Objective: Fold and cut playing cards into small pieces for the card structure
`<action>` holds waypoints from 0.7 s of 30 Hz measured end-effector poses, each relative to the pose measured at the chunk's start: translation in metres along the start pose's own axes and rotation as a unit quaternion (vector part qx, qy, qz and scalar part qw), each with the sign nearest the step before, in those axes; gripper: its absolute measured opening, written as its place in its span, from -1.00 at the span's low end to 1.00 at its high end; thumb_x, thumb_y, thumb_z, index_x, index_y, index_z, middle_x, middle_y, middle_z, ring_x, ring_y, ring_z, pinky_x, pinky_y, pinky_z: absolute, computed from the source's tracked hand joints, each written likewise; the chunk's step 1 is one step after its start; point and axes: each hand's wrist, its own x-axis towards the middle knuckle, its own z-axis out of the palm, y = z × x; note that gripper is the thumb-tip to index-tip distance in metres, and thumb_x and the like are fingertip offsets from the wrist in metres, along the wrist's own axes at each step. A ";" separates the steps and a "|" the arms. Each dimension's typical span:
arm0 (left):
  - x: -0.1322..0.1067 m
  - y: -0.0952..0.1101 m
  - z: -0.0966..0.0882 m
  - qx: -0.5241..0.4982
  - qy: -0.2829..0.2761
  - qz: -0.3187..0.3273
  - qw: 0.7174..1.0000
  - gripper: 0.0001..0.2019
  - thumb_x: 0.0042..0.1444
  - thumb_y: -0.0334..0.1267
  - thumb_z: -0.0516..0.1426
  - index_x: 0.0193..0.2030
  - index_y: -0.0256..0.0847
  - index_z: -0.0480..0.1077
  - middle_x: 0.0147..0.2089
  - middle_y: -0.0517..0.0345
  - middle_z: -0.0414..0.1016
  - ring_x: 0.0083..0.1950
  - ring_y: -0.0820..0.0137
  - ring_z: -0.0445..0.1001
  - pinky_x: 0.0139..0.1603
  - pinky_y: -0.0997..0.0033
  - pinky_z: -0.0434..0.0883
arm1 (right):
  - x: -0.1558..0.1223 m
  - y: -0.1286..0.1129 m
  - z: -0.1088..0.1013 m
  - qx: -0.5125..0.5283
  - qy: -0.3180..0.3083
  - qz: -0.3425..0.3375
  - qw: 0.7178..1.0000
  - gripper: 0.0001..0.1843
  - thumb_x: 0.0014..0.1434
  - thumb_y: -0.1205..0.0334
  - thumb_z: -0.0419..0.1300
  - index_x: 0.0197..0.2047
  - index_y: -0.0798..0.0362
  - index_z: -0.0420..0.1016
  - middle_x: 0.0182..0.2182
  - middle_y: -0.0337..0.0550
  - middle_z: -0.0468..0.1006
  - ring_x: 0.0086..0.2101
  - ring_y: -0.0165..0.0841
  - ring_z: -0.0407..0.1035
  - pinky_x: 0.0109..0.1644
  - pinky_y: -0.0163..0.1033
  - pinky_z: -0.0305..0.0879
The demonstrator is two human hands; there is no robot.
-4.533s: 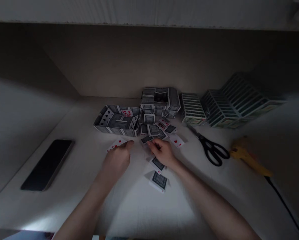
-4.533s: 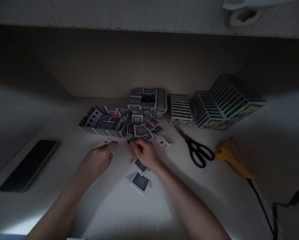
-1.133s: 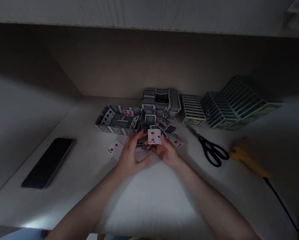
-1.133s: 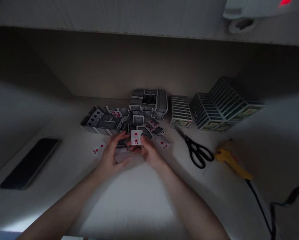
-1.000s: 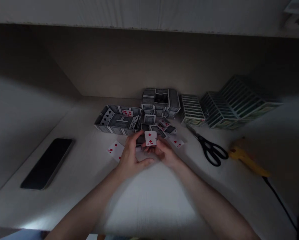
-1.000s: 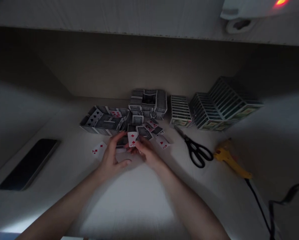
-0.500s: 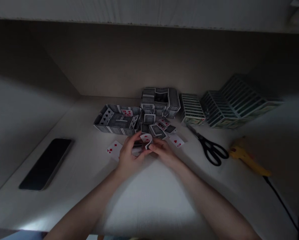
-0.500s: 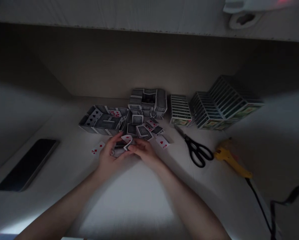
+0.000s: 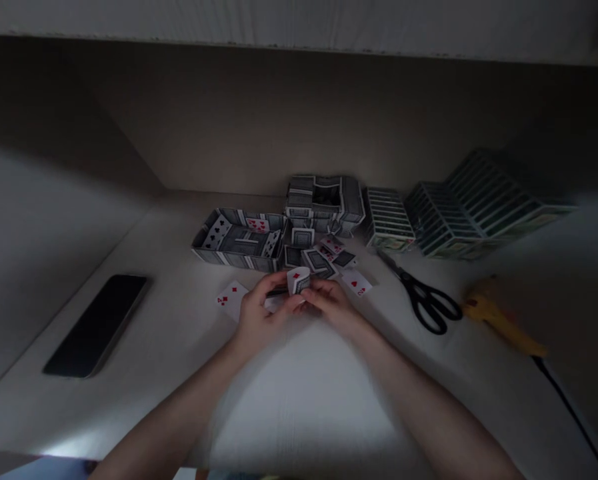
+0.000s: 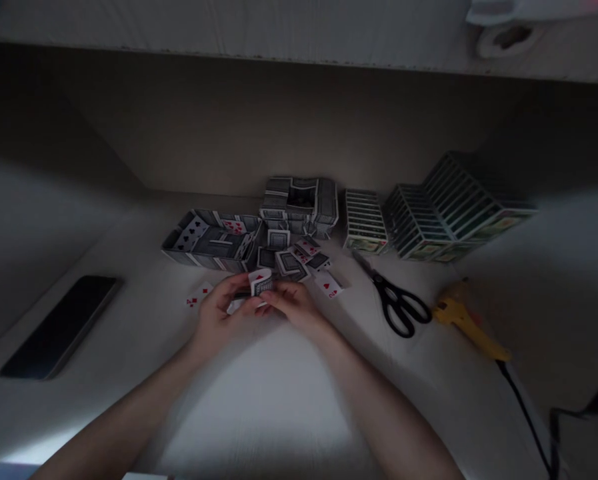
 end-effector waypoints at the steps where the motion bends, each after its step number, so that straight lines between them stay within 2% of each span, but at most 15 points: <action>1: -0.001 0.001 0.000 -0.014 -0.004 -0.007 1.000 -0.64 -0.06 -0.23 0.20 -0.08 -0.19 0.34 -0.13 0.03 0.49 -0.12 0.31 0.46 -0.05 0.26 0.38 | -0.001 -0.002 0.001 -0.012 0.000 0.003 1.000 -0.70 -0.07 0.00 0.25 -0.45 0.11 0.50 -0.58 -0.23 0.51 -0.54 -0.42 0.39 -0.42 -0.30 0.29; 6: 0.003 0.004 0.001 -0.045 0.007 -0.066 0.997 -0.70 0.00 -0.16 0.15 -0.14 -0.25 0.36 -0.17 0.00 0.51 -0.17 0.34 0.48 -0.13 0.34 0.41 | -0.002 -0.007 0.005 -0.043 0.002 0.031 0.999 -0.69 -0.09 0.02 0.27 -0.45 0.13 0.49 -0.60 -0.24 0.51 -0.57 -0.42 0.39 -0.43 -0.30 0.30; 14: 0.006 0.000 0.000 -0.033 0.030 -0.075 0.996 -0.82 -0.07 -0.21 0.19 -0.31 -0.23 0.46 -0.30 0.05 0.54 -0.28 0.35 0.48 -0.19 0.29 0.42 | -0.001 0.002 0.005 -0.059 0.030 0.018 0.998 -0.74 -0.12 0.06 0.30 -0.49 0.11 0.50 -0.59 -0.27 0.50 -0.57 -0.45 0.37 -0.45 -0.32 0.33; 18: 0.009 -0.004 -0.001 -0.053 0.023 -0.103 0.993 -0.80 -0.11 -0.23 0.21 -0.30 -0.23 0.49 -0.29 0.05 0.55 -0.29 0.34 0.48 -0.21 0.30 0.43 | 0.002 0.003 0.005 -0.028 0.048 0.012 0.998 -0.73 -0.16 0.06 0.32 -0.43 0.08 0.51 -0.53 -0.28 0.54 -0.51 -0.43 0.41 -0.39 -0.27 0.39; 21: 0.011 -0.008 -0.002 -0.062 0.018 -0.126 0.990 -0.78 -0.14 -0.21 0.23 -0.30 -0.22 0.50 -0.31 0.08 0.55 -0.34 0.37 0.48 -0.30 0.35 0.44 | 0.002 0.003 0.006 -0.027 0.031 0.027 0.999 -0.70 -0.14 0.03 0.30 -0.43 0.10 0.49 -0.55 -0.24 0.55 -0.51 -0.40 0.43 -0.39 -0.26 0.39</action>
